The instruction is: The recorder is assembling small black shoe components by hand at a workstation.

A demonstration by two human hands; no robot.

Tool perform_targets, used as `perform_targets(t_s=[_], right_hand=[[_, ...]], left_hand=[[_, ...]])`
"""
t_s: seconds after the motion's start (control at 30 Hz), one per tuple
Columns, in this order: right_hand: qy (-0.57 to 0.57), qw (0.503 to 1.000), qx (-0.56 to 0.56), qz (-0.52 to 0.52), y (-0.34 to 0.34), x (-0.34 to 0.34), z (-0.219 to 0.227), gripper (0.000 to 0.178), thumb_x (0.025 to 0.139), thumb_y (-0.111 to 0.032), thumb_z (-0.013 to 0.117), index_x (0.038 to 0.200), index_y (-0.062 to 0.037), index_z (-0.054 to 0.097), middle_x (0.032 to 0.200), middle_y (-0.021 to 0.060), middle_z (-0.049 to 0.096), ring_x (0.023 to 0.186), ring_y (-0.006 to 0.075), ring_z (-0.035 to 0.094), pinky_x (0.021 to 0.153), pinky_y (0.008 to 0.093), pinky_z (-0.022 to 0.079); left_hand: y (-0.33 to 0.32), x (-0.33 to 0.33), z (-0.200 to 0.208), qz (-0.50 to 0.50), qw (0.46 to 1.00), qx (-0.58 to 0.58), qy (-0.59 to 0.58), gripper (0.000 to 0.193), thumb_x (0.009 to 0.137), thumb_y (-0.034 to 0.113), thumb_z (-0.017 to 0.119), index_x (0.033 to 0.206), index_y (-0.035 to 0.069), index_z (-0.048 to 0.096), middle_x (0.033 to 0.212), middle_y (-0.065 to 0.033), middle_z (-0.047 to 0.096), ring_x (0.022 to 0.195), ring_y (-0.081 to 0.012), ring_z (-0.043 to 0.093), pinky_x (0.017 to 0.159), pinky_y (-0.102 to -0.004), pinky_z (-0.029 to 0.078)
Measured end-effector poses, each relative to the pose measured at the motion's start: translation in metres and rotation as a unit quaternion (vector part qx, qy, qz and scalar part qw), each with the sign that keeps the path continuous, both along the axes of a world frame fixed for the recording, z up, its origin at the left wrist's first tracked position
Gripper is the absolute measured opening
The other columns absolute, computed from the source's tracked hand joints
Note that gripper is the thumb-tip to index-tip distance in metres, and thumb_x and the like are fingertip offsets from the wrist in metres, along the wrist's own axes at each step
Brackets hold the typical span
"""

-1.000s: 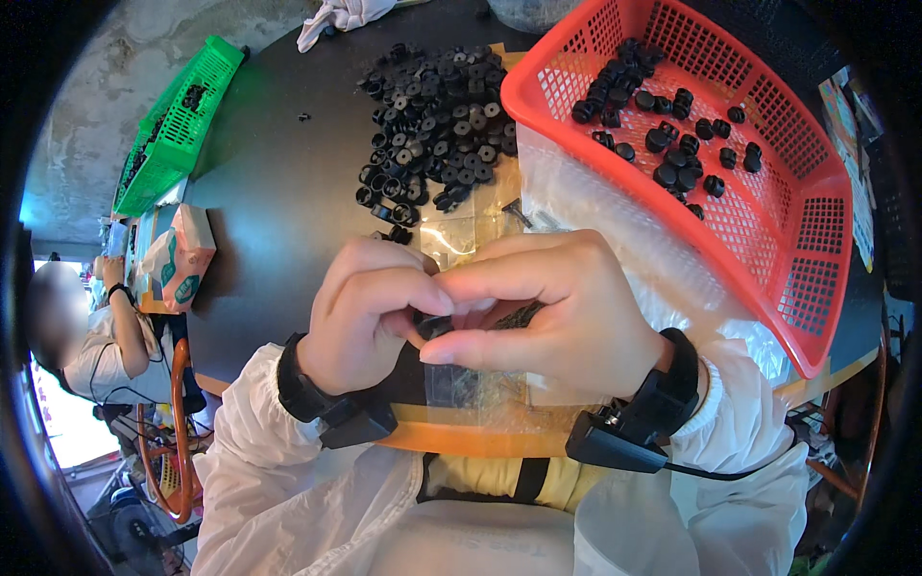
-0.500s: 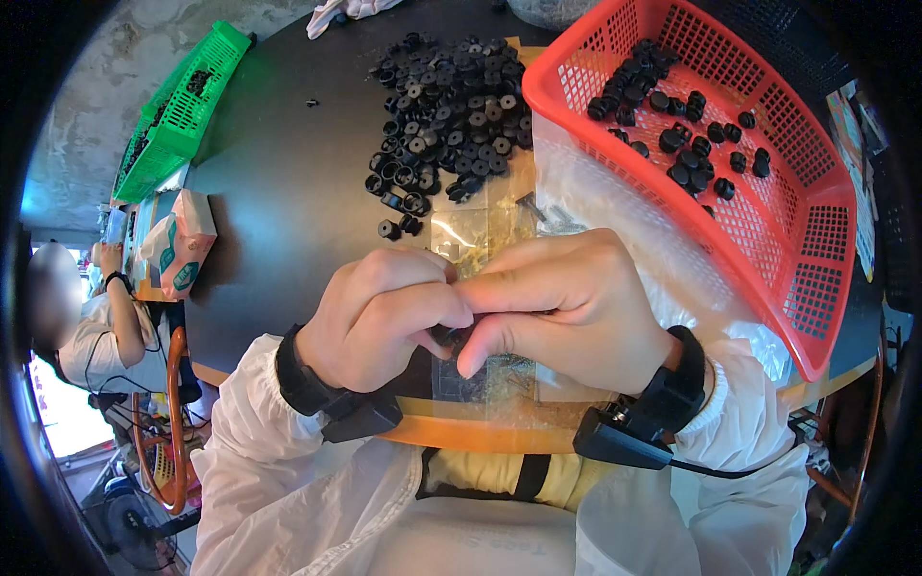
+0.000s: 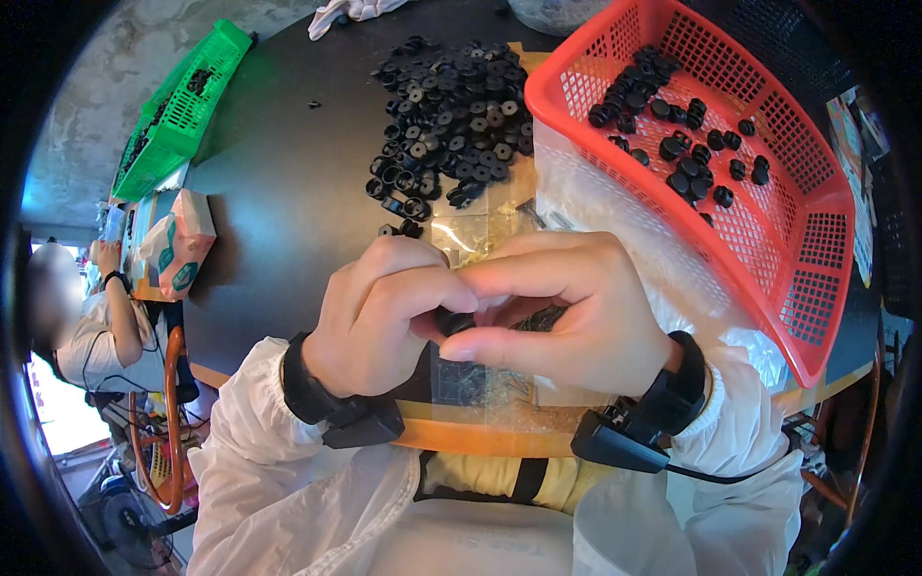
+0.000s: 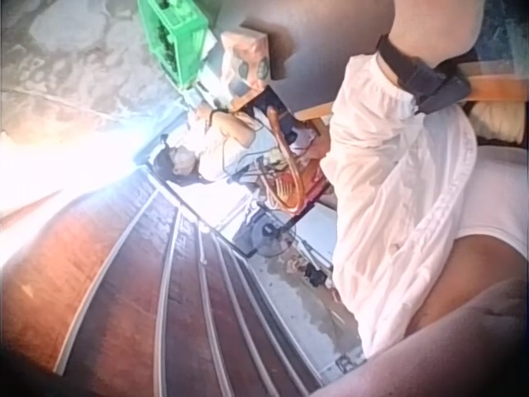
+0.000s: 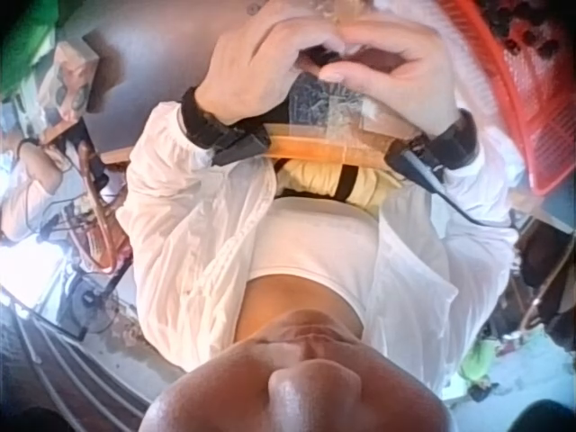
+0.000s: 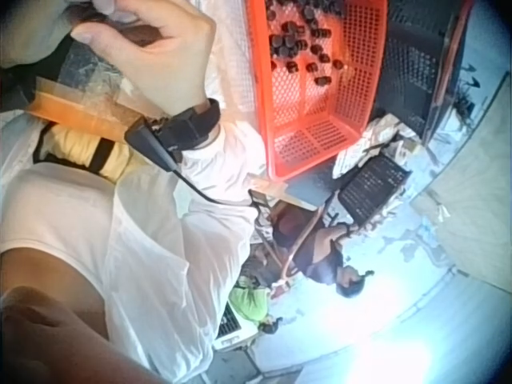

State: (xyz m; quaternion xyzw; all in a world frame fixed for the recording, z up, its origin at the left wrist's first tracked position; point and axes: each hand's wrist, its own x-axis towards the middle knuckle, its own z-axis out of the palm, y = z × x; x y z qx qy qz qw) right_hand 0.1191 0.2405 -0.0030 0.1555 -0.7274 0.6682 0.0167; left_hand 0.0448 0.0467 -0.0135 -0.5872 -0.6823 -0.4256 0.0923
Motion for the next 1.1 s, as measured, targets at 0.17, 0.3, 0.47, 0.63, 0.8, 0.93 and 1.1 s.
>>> perform_targets(t_s=[0.17,0.3,0.47,0.63,0.8,0.93,1.1], right_hand=[[-0.015,1.0,0.009,0.016,-0.003,-0.002,-0.003,0.024,0.07,-0.002,0.081,0.092,-0.0002,0.073,0.077,0.0053,0.065,0.07,0.0102,0.064,0.061,0.0213,0.051],[0.016,0.999,0.033,0.031,-0.001,-0.003,-0.007,0.023,0.069,-0.001,0.08,0.091,-0.0006,0.073,0.075,0.005,0.064,0.067,0.0103,0.063,0.058,0.0217,0.05],[0.006,0.999,0.018,0.028,-0.003,0.0,-0.004,0.023,0.069,-0.002,0.081,0.091,-0.0004,0.073,0.074,0.0046,0.064,0.067,0.0104,0.063,0.057,0.0221,0.049],[-0.045,0.999,0.012,0.022,-0.001,0.0,-0.004,0.027,0.071,-0.004,0.082,0.095,0.0009,0.072,0.079,0.0056,0.065,0.069,0.0103,0.063,0.058,0.023,0.05],[-0.056,0.998,-0.027,0.031,0.0,0.001,-0.007,0.029,0.074,-0.008,0.082,0.099,0.0012,0.071,0.083,0.0053,0.065,0.077,0.0101,0.063,0.064,0.023,0.051],[-0.104,0.991,-0.076,0.038,0.0,0.001,-0.007,0.03,0.074,-0.008,0.082,0.1,0.001,0.071,0.084,0.0056,0.065,0.079,0.0096,0.062,0.066,0.0225,0.05],[-0.013,0.999,-0.012,0.038,-0.001,-0.002,-0.005,0.025,0.073,-0.008,0.083,0.095,-0.0002,0.073,0.077,0.0053,0.065,0.068,0.0105,0.062,0.06,0.022,0.049]], left_hand=[[0.0,0.002,-0.001,0.03,0.997,-0.033,0.06,0.033,0.072,0.013,0.062,0.103,0.004,0.06,0.082,-0.0048,0.049,0.066,-0.019,0.056,0.055,-0.0281,0.049],[0.001,0.004,0.004,0.06,0.984,-0.044,0.164,0.036,0.069,0.014,0.061,0.103,0.003,0.058,0.079,-0.0035,0.044,0.063,-0.0172,0.053,0.052,-0.0262,0.046],[-0.001,0.003,0.006,0.046,0.986,-0.046,0.152,0.034,0.07,0.013,0.061,0.103,0.004,0.058,0.079,-0.0038,0.045,0.064,-0.0171,0.053,0.052,-0.0264,0.046],[-0.002,-0.002,-0.003,0.016,0.999,-0.033,0.03,0.036,0.064,0.003,0.074,0.097,0.005,0.059,0.08,-0.0078,0.055,0.061,-0.022,0.058,0.05,-0.0304,0.049],[-0.002,0.0,-0.002,0.031,0.999,-0.007,-0.018,0.036,0.071,0.014,0.08,0.098,0.007,0.058,0.086,-0.0078,0.06,0.071,-0.0231,0.061,0.06,-0.0314,0.051],[-0.004,-0.003,-0.003,0.024,0.999,-0.016,-0.046,0.034,0.075,0.023,0.077,0.099,0.007,0.058,0.086,-0.0069,0.059,0.072,-0.0228,0.06,0.061,-0.0304,0.05],[0.002,-0.002,-0.004,0.002,0.999,0.037,-0.029,0.036,0.068,0.008,0.074,0.101,0.008,0.061,0.081,-0.0045,0.056,0.064,-0.0198,0.059,0.052,-0.0284,0.048]])
